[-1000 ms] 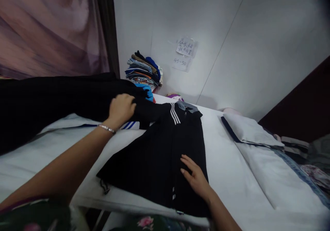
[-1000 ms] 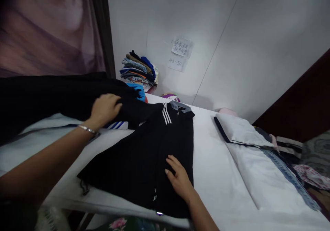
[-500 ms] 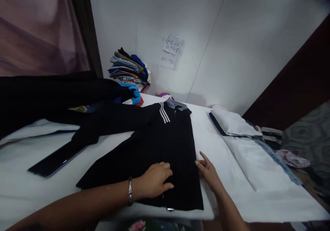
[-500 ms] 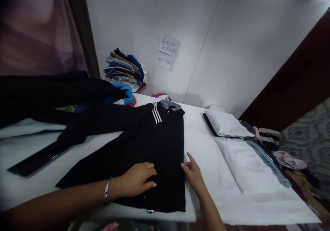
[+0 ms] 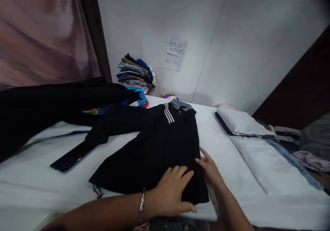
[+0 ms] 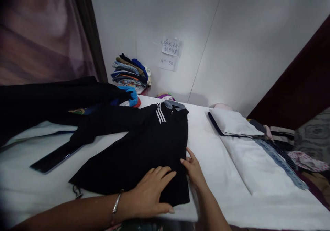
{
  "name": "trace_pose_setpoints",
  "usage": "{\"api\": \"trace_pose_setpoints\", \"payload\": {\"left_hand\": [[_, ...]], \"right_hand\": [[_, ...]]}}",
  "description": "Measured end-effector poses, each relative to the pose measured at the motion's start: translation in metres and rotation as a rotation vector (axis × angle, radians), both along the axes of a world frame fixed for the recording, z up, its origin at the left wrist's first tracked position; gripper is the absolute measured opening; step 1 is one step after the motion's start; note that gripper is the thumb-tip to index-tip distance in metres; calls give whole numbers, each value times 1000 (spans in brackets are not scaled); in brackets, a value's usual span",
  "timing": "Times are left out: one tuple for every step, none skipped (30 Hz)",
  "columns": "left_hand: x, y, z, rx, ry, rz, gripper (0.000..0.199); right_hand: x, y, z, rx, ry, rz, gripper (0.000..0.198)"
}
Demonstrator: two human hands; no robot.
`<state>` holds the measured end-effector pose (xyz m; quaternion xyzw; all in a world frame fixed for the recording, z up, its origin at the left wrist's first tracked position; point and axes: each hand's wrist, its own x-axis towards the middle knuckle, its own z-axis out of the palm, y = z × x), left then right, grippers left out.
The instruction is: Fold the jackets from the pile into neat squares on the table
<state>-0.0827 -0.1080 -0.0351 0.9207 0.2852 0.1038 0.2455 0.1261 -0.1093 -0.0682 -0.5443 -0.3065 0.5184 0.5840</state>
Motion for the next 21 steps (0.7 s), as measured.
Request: {"api": "trace_pose_setpoints", "payload": {"left_hand": [[7, -5, -2, 6, 24, 16, 98], [13, -9, -3, 17, 48, 42, 100], [18, -10, -4, 37, 65, 79, 99], [22, -10, -5, 68, 68, 120, 95], [25, -9, -5, 108, 59, 160, 89], [26, -7, -6, 147, 43, 196, 83], [27, -4, -5, 177, 29, 229, 77], [26, 0, -5, 190, 23, 258, 72], [24, 5, -4, 183, 26, 282, 70], [22, 10, -2, 159, 33, 301, 68], [18, 15, 0, 129, 37, 315, 66], [13, 20, 3, 102, 33, 319, 65], [8, 24, 6, 84, 20, 313, 63], [3, 28, 9, 74, -4, 300, 61], [-4, 30, 13, 71, -34, 282, 59], [-10, 31, 18, 71, -65, 256, 57], [-18, 31, 24, 67, -90, 220, 56], [-26, 29, 31, 57, -106, 175, 55], [-34, 27, 39, 41, -112, 119, 55], [-44, 24, 48, 21, -109, 58, 55], [-55, 20, 56, 0, -100, 3, 56]], "right_hand": [[-3, 2, 6, 12, 25, -11, 86], [-6, 5, 12, 23, 42, -19, 84], [-10, 7, 17, 34, 57, -26, 84], [-13, 10, 22, 42, 72, -28, 84], [-16, 13, 27, 46, 84, -32, 85], [-19, 16, 30, 48, 97, -33, 87], [-23, 18, 33, 51, 115, -31, 89], [-26, 20, 36, 56, 135, -26, 91], [-29, 22, 37, 62, 156, -17, 95], [-32, 23, 38, 70, 174, -5, 98], [-35, 24, 38, 80, 189, 9, 101], [-38, 24, 38, 89, 197, 24, 103], [-40, 25, 38, 96, 197, 39, 105], [-40, 25, 38, 101, 188, 55, 107], [-40, 26, 37, 99, 172, 72, 107], [-38, 27, 37, 91, 153, 86, 105], [-35, 30, 36, 76, 136, 94, 101], [-31, 33, 35, 58, 122, 96, 95], [-26, 38, 33, 40, 112, 90, 87], [-20, 45, 31, 25, 108, 78, 79], [-14, 52, 28, 8, 112, 60, 70]]}}
